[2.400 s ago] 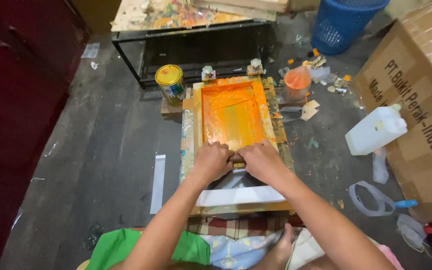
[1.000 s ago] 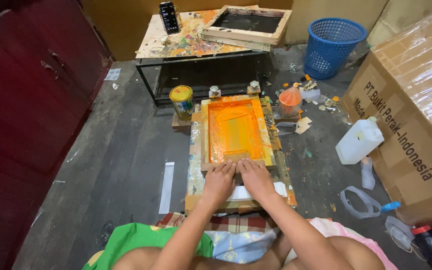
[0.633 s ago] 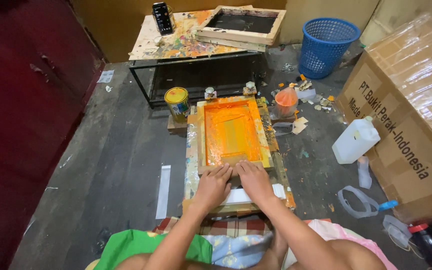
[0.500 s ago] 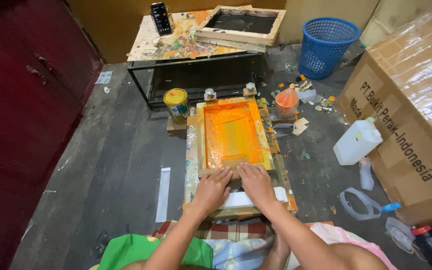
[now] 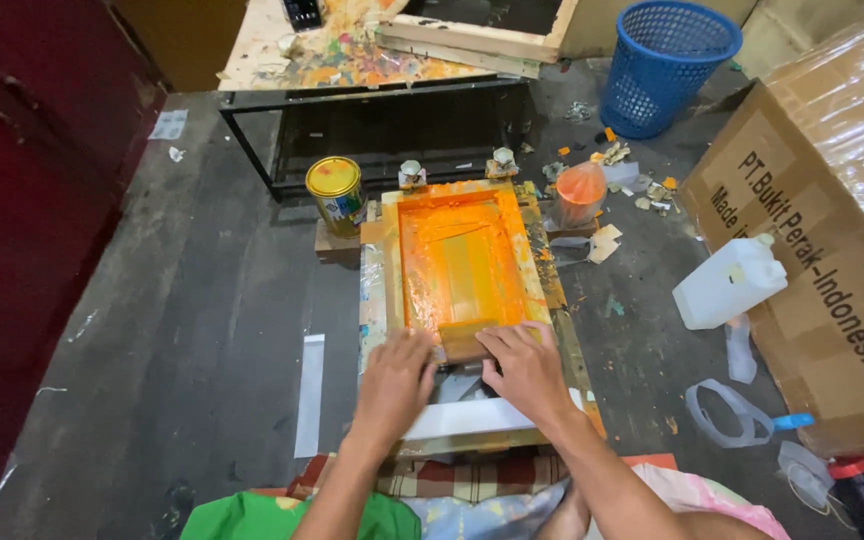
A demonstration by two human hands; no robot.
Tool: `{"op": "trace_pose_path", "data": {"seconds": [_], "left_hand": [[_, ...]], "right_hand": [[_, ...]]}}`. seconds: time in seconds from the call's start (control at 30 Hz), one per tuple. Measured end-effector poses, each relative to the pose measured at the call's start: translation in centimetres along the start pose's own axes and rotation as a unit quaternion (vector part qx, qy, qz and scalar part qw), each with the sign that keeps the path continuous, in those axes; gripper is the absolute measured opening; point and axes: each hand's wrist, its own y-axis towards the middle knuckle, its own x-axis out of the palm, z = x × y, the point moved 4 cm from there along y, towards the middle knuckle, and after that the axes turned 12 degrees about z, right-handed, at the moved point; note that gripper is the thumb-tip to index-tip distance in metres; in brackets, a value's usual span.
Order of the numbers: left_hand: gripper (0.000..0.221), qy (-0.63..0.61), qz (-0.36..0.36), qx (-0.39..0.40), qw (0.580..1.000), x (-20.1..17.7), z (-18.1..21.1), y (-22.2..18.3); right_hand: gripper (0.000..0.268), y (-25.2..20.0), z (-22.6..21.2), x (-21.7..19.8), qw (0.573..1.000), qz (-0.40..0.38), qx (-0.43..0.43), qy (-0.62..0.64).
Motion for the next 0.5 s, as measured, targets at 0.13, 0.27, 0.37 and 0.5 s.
{"op": "trace_pose_path", "data": {"seconds": [0.13, 0.27, 0.37, 0.5], "left_hand": [[0.048, 0.080, -0.116, -0.038, 0.989, -0.2, -2.2, 0.6], [0.052, 0.081, -0.145, -0.091, 0.982, 0.3, -3.1, 0.3], [0.055, 0.064, -0.158, -0.107, 0.980, 1.1, -3.2, 0.1], [0.049, 0.054, -0.160, -0.111, 0.979, 1.0, -2.9, 0.7]], "right_hand": [[0.026, -0.2, 0.9, 1.7, 0.998, -0.050, -0.023, -0.041], [0.023, 1.1, 1.5, 1.2, 0.999, -0.017, 0.002, -0.040], [0.025, 1.2, 4.1, 0.6, 0.996, 0.040, 0.064, -0.051], [0.024, 1.0, 8.1, 0.5, 0.960, 0.096, 0.263, 0.021]]}}
